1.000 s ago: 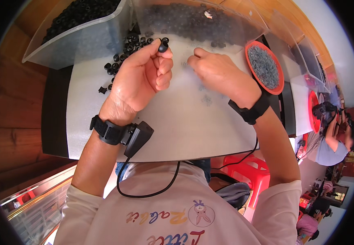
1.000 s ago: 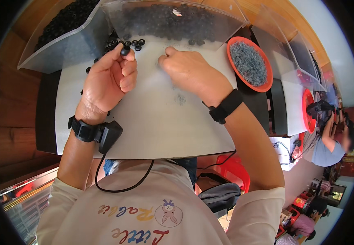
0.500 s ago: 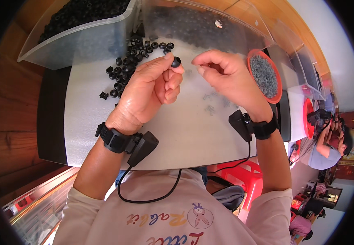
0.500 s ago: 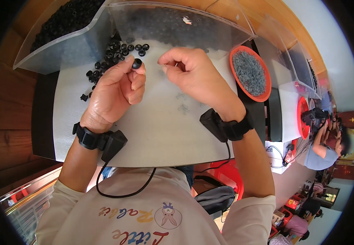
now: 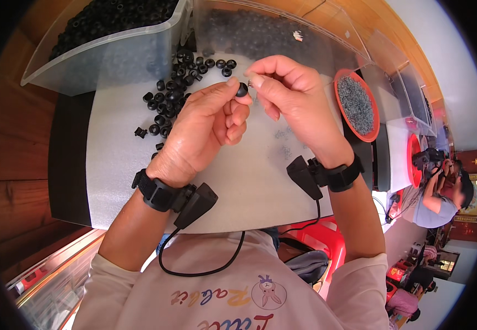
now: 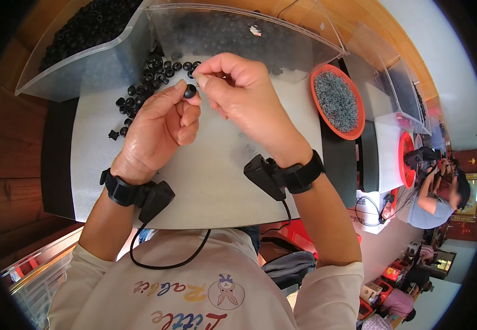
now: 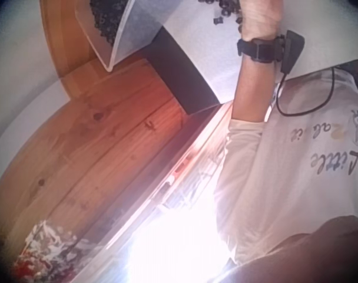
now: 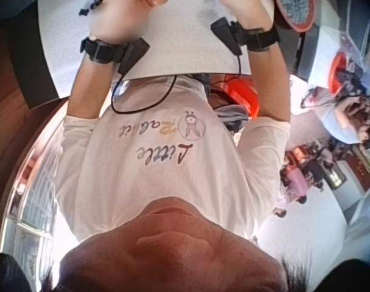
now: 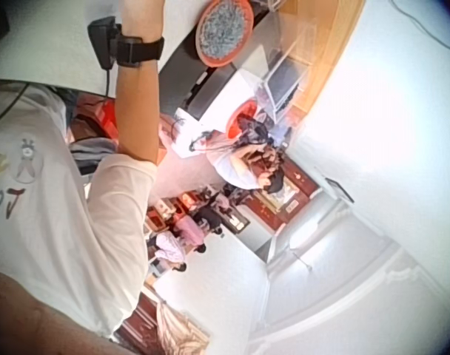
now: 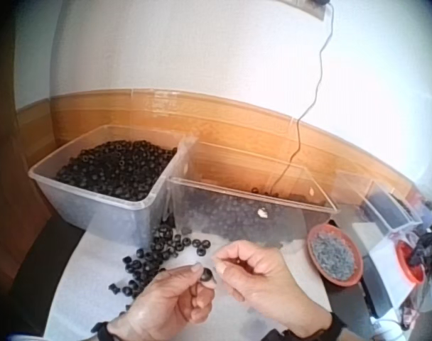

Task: The person repeatedly picks up small black plastic components from a table and inserts a smaller piece into a larger piece. They handle the items one at a time, performing a repetitive assembly action throughout the clip.

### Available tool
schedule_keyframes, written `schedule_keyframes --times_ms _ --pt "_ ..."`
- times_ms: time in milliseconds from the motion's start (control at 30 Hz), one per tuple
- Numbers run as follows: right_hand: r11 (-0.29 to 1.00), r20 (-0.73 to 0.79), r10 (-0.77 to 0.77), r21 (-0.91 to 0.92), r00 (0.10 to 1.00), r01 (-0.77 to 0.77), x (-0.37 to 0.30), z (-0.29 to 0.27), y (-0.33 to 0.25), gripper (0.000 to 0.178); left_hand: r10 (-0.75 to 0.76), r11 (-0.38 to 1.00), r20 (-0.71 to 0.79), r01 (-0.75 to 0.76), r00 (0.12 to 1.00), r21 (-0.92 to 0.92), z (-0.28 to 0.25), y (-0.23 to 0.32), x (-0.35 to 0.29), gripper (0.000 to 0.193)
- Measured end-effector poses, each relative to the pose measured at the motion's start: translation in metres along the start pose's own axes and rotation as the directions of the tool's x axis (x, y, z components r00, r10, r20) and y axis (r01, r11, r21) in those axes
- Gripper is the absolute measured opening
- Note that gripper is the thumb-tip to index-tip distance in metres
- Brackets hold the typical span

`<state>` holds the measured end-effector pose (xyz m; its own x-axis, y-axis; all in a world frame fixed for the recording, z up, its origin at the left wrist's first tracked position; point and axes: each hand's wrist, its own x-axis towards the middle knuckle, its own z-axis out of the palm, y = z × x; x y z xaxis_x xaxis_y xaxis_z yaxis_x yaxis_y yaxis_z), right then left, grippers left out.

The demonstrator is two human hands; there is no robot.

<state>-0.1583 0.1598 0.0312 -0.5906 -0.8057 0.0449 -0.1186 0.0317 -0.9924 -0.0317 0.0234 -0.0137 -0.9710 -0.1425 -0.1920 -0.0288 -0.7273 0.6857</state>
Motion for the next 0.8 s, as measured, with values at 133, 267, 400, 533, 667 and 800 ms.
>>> schedule_keyframes --times_ms 133,267,400,533,667,800 --pt "0.995 -0.057 -0.102 0.003 0.993 0.102 -0.001 0.013 0.005 0.008 0.028 0.999 -0.003 -0.028 1.000 -0.029 -0.002 -0.002 0.002 0.034" --pt "0.977 -0.100 -0.213 -0.010 0.972 0.213 0.001 0.018 0.018 0.007 0.057 0.997 -0.024 -0.058 0.998 -0.045 -0.002 -0.004 0.004 0.034" --pt "0.881 -0.048 -0.414 -0.271 0.909 0.387 -0.004 0.019 0.031 0.013 0.074 0.994 -0.071 -0.079 0.995 -0.069 -0.005 -0.008 0.005 0.032" --pt "0.661 0.057 -0.562 -0.569 0.825 0.489 -0.017 0.018 0.028 0.029 0.124 0.991 -0.125 -0.129 0.984 -0.032 -0.006 -0.014 0.006 0.028" --pt "0.672 0.089 -0.484 -0.598 0.870 0.436 -0.035 0.018 0.018 0.039 0.154 0.988 -0.035 -0.154 0.987 0.016 -0.009 -0.014 0.007 0.028" --pt "0.752 0.151 -0.391 -0.517 0.908 0.409 -0.043 0.009 0.009 0.028 0.177 0.984 -0.019 -0.176 0.984 0.027 0.008 -0.014 0.003 0.028"
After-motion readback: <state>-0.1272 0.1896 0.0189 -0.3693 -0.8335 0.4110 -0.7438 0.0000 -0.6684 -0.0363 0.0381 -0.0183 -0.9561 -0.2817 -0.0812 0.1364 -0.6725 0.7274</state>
